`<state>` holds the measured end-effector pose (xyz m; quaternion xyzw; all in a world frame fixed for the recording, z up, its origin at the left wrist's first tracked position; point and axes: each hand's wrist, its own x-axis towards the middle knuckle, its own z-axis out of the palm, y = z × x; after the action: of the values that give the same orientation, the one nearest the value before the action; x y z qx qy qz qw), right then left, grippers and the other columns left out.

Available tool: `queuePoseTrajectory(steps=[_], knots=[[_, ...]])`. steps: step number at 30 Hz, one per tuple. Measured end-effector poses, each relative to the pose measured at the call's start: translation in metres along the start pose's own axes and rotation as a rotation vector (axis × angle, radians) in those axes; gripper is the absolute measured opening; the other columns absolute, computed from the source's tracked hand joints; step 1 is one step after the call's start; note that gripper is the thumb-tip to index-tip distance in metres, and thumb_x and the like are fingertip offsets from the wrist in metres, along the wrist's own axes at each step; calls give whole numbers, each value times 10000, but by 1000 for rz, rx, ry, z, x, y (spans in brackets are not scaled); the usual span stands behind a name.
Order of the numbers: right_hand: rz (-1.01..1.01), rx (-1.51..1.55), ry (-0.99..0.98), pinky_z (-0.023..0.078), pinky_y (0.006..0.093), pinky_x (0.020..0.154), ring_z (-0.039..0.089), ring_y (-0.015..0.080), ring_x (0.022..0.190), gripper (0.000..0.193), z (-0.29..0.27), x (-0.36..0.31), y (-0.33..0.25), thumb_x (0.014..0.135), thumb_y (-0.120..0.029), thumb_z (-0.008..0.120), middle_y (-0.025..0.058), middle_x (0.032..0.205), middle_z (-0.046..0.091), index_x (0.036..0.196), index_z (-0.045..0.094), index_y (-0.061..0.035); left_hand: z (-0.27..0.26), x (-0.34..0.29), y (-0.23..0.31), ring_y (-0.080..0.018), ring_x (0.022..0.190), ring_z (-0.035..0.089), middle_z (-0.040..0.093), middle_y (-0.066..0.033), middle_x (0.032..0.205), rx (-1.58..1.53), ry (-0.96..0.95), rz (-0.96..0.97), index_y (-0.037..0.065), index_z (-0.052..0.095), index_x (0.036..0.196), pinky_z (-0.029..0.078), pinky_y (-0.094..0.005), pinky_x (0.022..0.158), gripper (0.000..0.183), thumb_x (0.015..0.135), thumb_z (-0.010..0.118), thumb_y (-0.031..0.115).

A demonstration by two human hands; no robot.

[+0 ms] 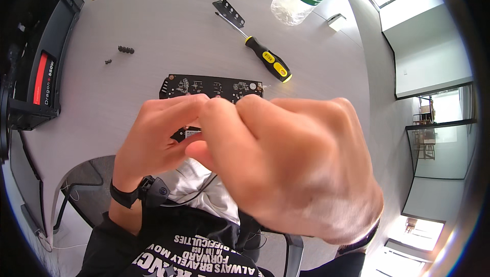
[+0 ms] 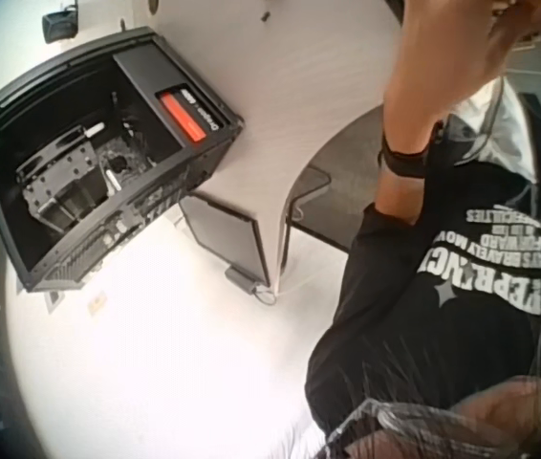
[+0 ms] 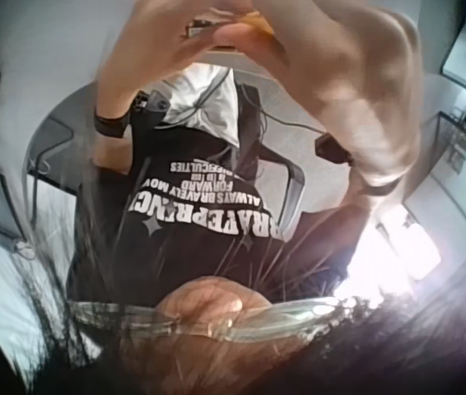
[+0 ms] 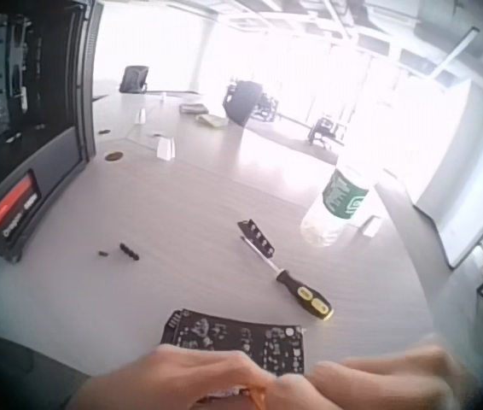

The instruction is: The person uses a screwdriver to remove several screws from the backplate of a graphics card on a desk. They place the removed screws onto the desk surface and continue unscrewing different parts of the card's board.

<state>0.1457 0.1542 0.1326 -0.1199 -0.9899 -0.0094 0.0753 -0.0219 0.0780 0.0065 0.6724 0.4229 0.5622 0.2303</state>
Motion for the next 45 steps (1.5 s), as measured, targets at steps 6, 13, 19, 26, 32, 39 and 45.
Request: queuePoseTrajectory(steps=[6, 13, 19, 26, 32, 39, 45], knots=[[-26, 27, 19, 424, 297, 432, 554, 181, 470, 445, 9, 2, 6, 816, -429, 803, 35, 617, 546, 769, 593, -40, -5, -2, 1, -290, 755, 687, 704, -102, 952, 16, -81, -26, 47, 659, 1156, 558, -356, 662, 216, 945, 706, 58], [-145, 130, 98, 467, 298, 452, 631, 190, 560, 322, 14, -2, 10, 787, -241, 859, 71, 693, 595, 859, 654, -3, -5, -2, -4, -290, 733, 666, 678, -97, 932, -53, -121, -48, 48, 672, 1161, 550, -353, 664, 214, 948, 694, 38], [-66, -5, 68, 361, 284, 379, 494, 140, 413, 492, 8, -1, 7, 807, -441, 812, 7, 546, 475, 698, 539, -47, 7, 2, -6, -236, 755, 665, 653, -67, 956, -93, 39, 62, 49, 695, 1149, 549, -344, 663, 243, 910, 729, 20], [-142, 73, 116, 388, 289, 408, 531, 149, 475, 423, 16, 1, 16, 794, -387, 838, 52, 639, 547, 837, 623, -25, 0, 1, -8, -252, 735, 645, 633, -79, 924, 9, -36, 9, 33, 702, 1087, 535, -348, 646, 188, 904, 746, 37], [-161, 40, 46, 433, 287, 420, 605, 179, 512, 366, 3, -3, 20, 743, -199, 881, 90, 679, 609, 941, 664, 19, 0, 1, -4, -266, 751, 653, 644, -89, 955, -14, -73, -11, 34, 672, 1129, 545, -350, 663, 208, 931, 730, 63], [-156, -87, 15, 332, 273, 372, 494, 122, 390, 487, -4, 3, 10, 841, -437, 797, 1, 527, 505, 667, 555, -52, 7, 2, 4, -247, 804, 665, 655, -63, 1012, -11, 15, 10, 76, 672, 1187, 561, -347, 712, 323, 881, 777, 93], [-149, -80, 46, 353, 263, 395, 496, 116, 453, 457, 5, 1, 8, 860, -442, 770, 14, 591, 501, 754, 630, -20, 15, -4, 0, -190, 762, 617, 563, -50, 901, -3, 110, -18, 69, 734, 1103, 530, -318, 657, 295, 822, 825, 72]])
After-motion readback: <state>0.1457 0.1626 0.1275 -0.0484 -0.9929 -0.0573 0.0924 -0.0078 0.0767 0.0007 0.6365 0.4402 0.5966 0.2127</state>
